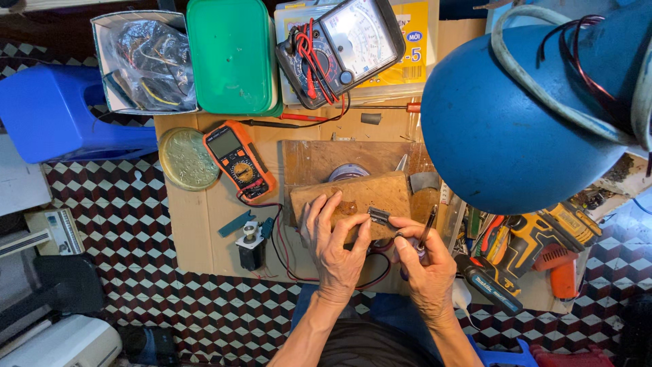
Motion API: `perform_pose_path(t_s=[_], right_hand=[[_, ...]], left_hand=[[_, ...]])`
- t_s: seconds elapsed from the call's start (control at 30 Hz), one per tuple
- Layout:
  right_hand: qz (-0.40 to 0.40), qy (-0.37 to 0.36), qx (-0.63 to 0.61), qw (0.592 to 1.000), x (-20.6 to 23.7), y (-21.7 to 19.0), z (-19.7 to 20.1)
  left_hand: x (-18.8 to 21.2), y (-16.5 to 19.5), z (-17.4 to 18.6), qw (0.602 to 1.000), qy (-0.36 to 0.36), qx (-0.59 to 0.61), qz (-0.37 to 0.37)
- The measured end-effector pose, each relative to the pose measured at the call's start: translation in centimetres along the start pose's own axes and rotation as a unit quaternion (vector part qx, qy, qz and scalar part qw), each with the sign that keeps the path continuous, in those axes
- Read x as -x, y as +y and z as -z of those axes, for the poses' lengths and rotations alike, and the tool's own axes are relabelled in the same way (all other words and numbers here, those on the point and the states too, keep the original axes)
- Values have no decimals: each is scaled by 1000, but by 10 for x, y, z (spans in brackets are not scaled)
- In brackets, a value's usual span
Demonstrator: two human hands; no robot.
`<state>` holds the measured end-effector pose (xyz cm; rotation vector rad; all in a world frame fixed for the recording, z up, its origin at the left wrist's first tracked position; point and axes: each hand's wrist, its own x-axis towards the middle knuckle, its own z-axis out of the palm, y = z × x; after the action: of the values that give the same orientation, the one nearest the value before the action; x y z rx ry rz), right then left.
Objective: The person marks and drills holes into small black electronic components on a wooden board. They use a pen to mark positions, then a cordless drill to create holes, and finally use pliers to trim wires on a nearby motor.
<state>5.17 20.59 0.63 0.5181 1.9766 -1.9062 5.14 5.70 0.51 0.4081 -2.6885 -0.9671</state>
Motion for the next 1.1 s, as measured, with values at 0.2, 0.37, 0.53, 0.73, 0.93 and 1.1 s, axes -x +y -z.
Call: perform_pose_path(t_s=[0.2,0.37,0.53,0.73,0.93,1.1], right_hand=[[-3,4,-4,1000,0,-1,0],[2,1,-8,1000,0,0,-1],[-12,-5,-22,1000,2,1,1],[-10,-12,-24,1000,1,5,2],[-1,-14,-20,1000,1,7,3],[-3,-16,-21,1000,0,8,3]], left_hand=[[-1,1,1,1000,5,-3,-8],[-1,1,3,1000,1,-4,-9],[-1,2,3,1000,-3,1,-7],[0,0,3,1000,-5,14,-3],[1,-2,3,1000,-13,16,0],[2,-2,3,1000,-21,17,5]])
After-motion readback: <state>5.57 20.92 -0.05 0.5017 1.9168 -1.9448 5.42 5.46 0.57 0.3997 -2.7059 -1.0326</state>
